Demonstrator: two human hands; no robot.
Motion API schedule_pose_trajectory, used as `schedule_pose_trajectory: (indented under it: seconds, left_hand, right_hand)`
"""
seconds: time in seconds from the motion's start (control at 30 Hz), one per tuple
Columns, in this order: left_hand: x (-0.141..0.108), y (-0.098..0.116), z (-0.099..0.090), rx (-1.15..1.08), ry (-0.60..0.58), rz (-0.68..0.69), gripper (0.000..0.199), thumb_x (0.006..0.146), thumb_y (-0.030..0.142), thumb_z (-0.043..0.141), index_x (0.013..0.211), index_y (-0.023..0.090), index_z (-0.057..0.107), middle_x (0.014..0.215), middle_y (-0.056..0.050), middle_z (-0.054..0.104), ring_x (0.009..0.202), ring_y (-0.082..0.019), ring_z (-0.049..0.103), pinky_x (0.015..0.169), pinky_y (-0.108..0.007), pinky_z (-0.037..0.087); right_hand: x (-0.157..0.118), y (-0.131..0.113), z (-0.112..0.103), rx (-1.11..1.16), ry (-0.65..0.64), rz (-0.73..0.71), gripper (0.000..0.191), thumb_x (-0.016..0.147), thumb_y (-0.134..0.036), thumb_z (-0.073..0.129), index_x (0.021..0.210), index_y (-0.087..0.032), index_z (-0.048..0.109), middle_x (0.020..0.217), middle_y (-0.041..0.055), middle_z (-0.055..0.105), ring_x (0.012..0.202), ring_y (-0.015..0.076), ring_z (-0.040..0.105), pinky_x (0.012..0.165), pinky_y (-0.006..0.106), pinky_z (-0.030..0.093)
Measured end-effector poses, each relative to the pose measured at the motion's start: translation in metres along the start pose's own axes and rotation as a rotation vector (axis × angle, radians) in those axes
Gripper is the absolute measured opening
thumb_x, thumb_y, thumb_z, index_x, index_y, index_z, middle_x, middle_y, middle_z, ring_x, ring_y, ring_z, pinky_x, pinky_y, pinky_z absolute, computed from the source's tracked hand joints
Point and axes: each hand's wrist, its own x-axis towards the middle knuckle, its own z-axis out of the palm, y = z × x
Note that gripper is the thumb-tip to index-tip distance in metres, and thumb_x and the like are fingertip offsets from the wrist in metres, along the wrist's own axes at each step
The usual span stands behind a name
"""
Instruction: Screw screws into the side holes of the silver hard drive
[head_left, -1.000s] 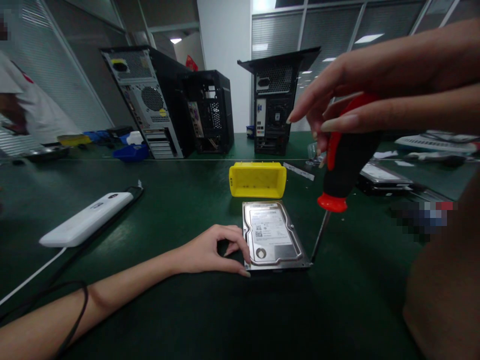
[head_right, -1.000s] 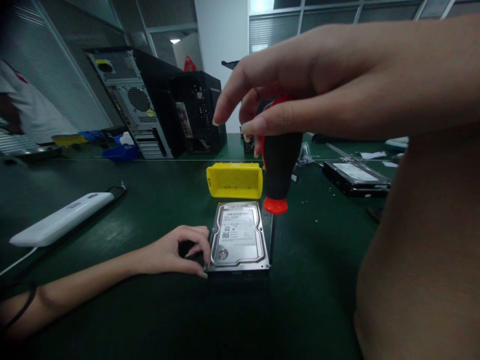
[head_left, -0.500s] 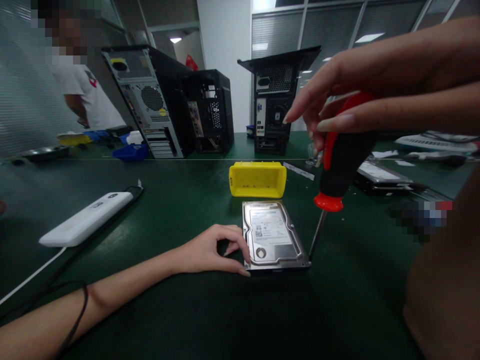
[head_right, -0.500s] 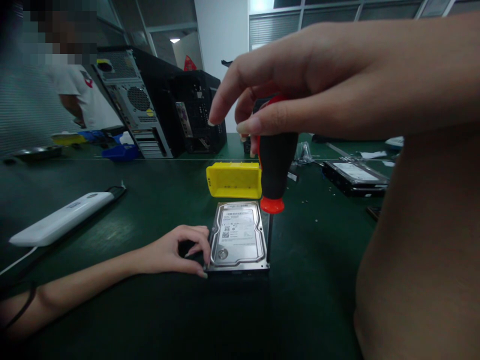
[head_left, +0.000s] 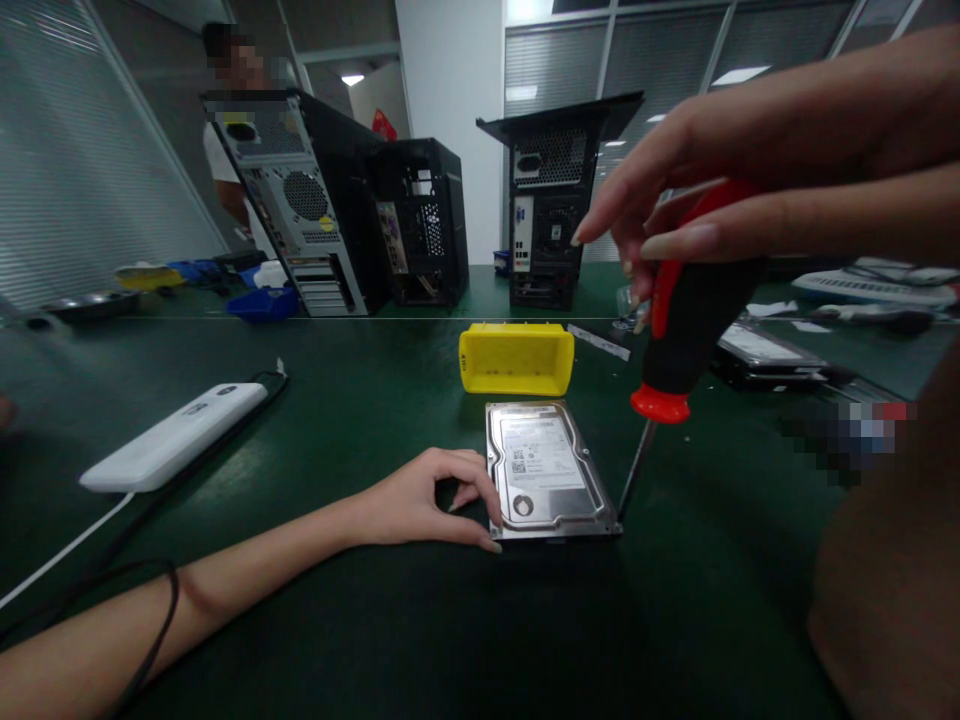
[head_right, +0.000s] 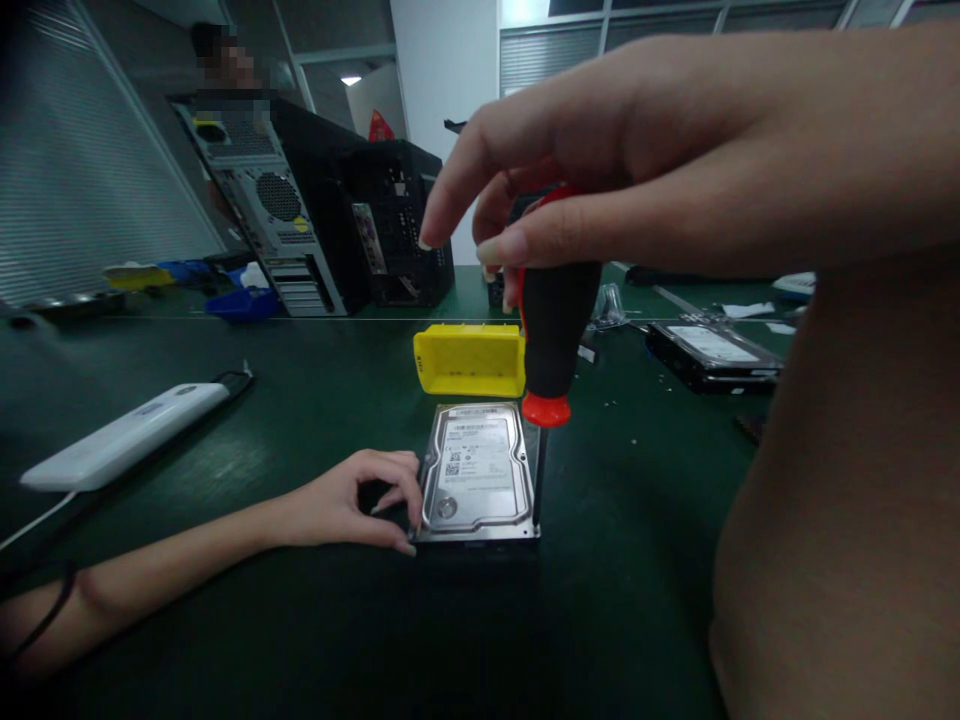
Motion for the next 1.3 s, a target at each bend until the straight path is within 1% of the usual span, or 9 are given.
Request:
schedule_pose_trajectory:
  seconds: [0.1,0.2,0.27,0.4,0.47,0.63,0.9,1.07,1.3]
  left_hand:
    - [0.0,0.0,0.0,0.005,-0.003,-0.003,0.014,0.071,0.021,0.075,0.083,0.017,0.068,0.072,0.003,0.048,0.065,-0.011,0.041,0.061,-0.022,0.034]
    - [0.0,0.0,-0.001,0.011,-0.008,-0.006,0.014,0.072,0.02,0.075,0.083,0.017,0.068,0.071,0.004,0.047,0.066,-0.011,0.042,0.062,-0.023,0.034]
    - [0.0,0.0,-0.001,0.011,-0.008,-0.007,0.014,0.071,0.019,0.075,0.083,0.017,0.068,0.071,0.004,0.047,0.066,-0.011,0.042,0.062,-0.023,0.034]
    - [0.0,0.001,-0.001,0.006,-0.005,-0.016,0.015,0.071,0.02,0.076,0.084,0.017,0.067,0.072,0.004,0.047,0.066,-0.011,0.042,0.061,-0.022,0.033]
    - [0.0,0.001,-0.001,0.006,-0.007,-0.018,0.015,0.071,0.02,0.075,0.084,0.017,0.068,0.072,0.003,0.047,0.066,-0.011,0.042,0.062,-0.022,0.034]
    - [0.001,0.001,0.0,0.007,0.001,-0.01,0.014,0.071,0.02,0.076,0.083,0.017,0.068,0.07,0.004,0.046,0.064,-0.01,0.041,0.06,-0.022,0.033]
    - [0.001,0.0,0.0,0.004,0.002,0.0,0.015,0.071,0.02,0.076,0.083,0.017,0.068,0.072,0.003,0.048,0.065,-0.01,0.041,0.061,-0.022,0.034]
    - [0.001,0.0,-0.001,0.002,-0.003,-0.012,0.014,0.071,0.021,0.075,0.083,0.017,0.068,0.072,0.003,0.048,0.065,-0.01,0.041,0.061,-0.022,0.034]
    - [0.001,0.0,-0.001,0.011,0.0,-0.005,0.015,0.071,0.024,0.075,0.083,0.017,0.068,0.07,0.003,0.046,0.064,-0.011,0.041,0.061,-0.023,0.034]
  right_hand:
    - [-0.003,-0.006,-0.001,-0.004,-0.014,0.01,0.036,0.085,-0.036,0.046,0.12,-0.031,0.051,0.11,-0.0099,0.057,0.099,0.0116,0.061,0.074,0.005,0.051]
    - [-0.005,-0.016,-0.001,-0.022,-0.03,0.124,0.034,0.087,-0.032,0.045,0.12,-0.033,0.05,0.112,-0.0105,0.055,0.105,0.0119,0.058,0.085,0.011,0.052]
    - [-0.005,-0.018,-0.001,-0.025,-0.037,0.145,0.034,0.087,-0.032,0.045,0.12,-0.033,0.049,0.111,-0.0106,0.055,0.106,0.0121,0.058,0.088,0.013,0.051]
    - [-0.002,-0.008,0.0,-0.007,-0.022,-0.006,0.035,0.086,-0.04,0.045,0.12,-0.032,0.051,0.109,-0.0092,0.057,0.1,0.0122,0.061,0.078,0.007,0.052]
    - [-0.001,-0.002,0.0,-0.016,-0.017,-0.034,0.035,0.086,-0.041,0.044,0.119,-0.032,0.052,0.108,-0.0093,0.058,0.098,0.0117,0.062,0.074,0.005,0.052]
    - [-0.002,0.002,-0.001,-0.05,0.001,-0.05,0.035,0.086,-0.04,0.044,0.119,-0.031,0.051,0.104,-0.0089,0.059,0.091,0.0107,0.064,0.069,0.006,0.054]
    - [-0.002,-0.001,0.0,-0.026,-0.007,-0.009,0.035,0.086,-0.041,0.045,0.119,-0.031,0.052,0.105,-0.0078,0.059,0.093,0.0131,0.064,0.071,0.01,0.055]
    - [-0.003,-0.001,0.001,-0.046,0.004,-0.005,0.035,0.085,-0.041,0.045,0.118,-0.031,0.053,0.108,-0.0089,0.058,0.098,0.0114,0.062,0.073,0.004,0.052]
    - [-0.002,0.001,-0.001,-0.031,0.02,-0.01,0.035,0.086,-0.041,0.045,0.118,-0.031,0.053,0.105,-0.0078,0.059,0.093,0.0102,0.063,0.071,0.004,0.052]
